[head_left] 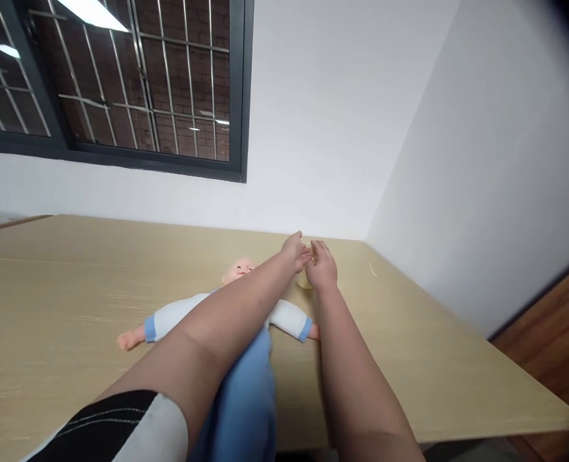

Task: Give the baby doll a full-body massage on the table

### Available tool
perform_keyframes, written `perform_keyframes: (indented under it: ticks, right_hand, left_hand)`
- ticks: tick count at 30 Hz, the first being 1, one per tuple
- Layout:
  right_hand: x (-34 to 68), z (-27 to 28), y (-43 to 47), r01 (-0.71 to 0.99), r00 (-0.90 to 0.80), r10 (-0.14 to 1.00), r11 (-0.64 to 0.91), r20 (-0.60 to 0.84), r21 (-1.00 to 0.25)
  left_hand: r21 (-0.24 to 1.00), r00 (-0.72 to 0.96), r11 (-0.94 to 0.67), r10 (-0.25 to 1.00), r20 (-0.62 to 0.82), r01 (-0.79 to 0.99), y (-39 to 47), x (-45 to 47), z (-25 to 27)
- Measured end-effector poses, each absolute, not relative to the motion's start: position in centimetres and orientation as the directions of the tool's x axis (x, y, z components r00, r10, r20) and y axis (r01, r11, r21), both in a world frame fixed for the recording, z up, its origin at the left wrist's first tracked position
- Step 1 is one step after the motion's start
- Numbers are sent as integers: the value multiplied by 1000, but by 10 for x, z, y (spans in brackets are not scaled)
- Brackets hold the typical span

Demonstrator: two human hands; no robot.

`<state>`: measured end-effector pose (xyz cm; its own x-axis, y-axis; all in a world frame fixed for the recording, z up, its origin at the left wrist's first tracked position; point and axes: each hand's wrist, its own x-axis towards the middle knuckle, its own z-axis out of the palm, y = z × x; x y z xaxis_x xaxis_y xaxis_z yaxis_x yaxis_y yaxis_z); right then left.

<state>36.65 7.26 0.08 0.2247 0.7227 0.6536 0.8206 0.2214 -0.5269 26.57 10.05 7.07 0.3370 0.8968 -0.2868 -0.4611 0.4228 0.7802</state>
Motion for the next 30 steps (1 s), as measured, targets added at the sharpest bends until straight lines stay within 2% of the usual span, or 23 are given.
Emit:
perform_keyframes:
  ticks: [8, 13, 17, 19, 21, 23, 25, 30]
  right_hand:
    - [364, 1, 72, 831, 215, 723, 218, 656, -512]
    - [365, 13, 70, 821, 212, 762, 200, 612, -534]
    - [329, 31, 48, 830, 236, 732, 190, 639, -525]
    - [290, 37, 25, 814, 84, 757, 323, 648, -483]
    - [245, 40, -1, 722, -191, 790, 515, 583, -462]
    - [203, 39, -24, 602, -481, 721, 685, 499, -409]
    - [173, 33, -39, 586, -560, 717, 697, 415, -414]
    - [153, 19, -48, 643, -588, 757, 652, 286, -403]
  left_hand:
    - [769, 356, 436, 889, -288, -467, 96, 240, 69]
    - [752, 325, 397, 911, -254, -526, 74, 185, 76]
    - [735, 314, 369, 923, -221, -569, 48, 128, 72]
    - [687, 320, 376, 923, -214, -622, 37, 102, 63]
    - [647, 308, 360, 931, -198, -672, 26, 83, 53]
    - [616, 316, 347, 934, -165, -707, 19, 67, 42]
    - [592, 324, 356, 932, -165, -723, 14, 55, 34]
    - [511, 273, 327, 945, -179, -795, 24, 25, 22]
